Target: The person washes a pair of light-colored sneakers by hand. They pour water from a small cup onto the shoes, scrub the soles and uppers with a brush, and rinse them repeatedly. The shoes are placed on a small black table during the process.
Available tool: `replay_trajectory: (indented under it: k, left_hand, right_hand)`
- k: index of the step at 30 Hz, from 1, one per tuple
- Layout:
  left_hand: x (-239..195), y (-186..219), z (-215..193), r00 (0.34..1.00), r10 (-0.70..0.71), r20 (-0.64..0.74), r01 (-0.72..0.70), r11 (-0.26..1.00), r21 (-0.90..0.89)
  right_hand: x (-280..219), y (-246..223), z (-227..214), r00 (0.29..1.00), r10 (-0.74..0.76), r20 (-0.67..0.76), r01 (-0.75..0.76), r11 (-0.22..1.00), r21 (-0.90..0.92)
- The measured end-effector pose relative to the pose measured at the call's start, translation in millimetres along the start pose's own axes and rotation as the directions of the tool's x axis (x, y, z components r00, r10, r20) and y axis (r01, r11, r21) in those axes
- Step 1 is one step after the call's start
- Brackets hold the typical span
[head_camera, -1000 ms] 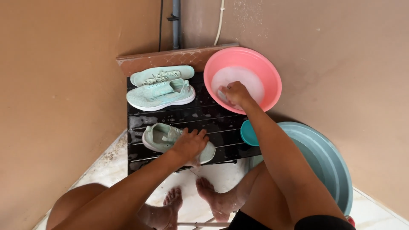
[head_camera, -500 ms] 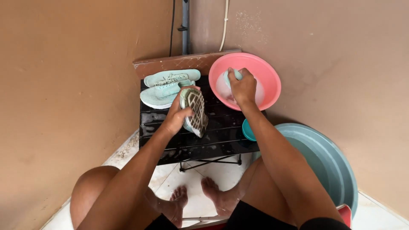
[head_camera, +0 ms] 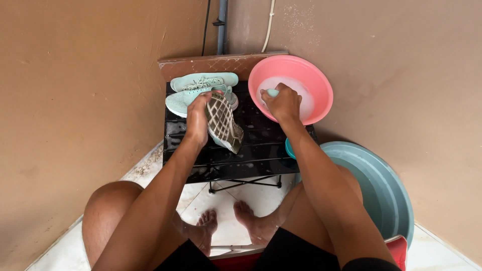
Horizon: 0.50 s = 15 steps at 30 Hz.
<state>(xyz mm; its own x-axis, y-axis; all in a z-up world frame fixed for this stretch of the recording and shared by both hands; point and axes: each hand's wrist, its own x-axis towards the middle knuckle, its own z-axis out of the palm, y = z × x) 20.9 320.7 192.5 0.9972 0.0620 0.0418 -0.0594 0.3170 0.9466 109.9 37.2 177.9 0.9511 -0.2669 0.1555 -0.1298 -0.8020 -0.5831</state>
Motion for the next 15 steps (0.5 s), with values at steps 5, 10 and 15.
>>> replay_trajectory:
  k: [5,10,15]
  left_hand:
    - [1,11,-6,1.0,-0.001,-0.014,0.0,0.999,-0.048]
    - [47,-29,-80,0.995,0.08,-0.054,-0.025,0.753,0.657]
    - [59,-51,-125,0.913,-0.332,-0.238,0.388,0.522,0.759]
  right_hand:
    - [22,25,7,0.999,0.044,0.015,-0.044,0.999,-0.017]
    - [15,15,2,0.989,0.034,0.147,-0.034,0.999,-0.004]
    - [24,25,8,0.967,0.061,0.248,-0.052,0.998,-0.041]
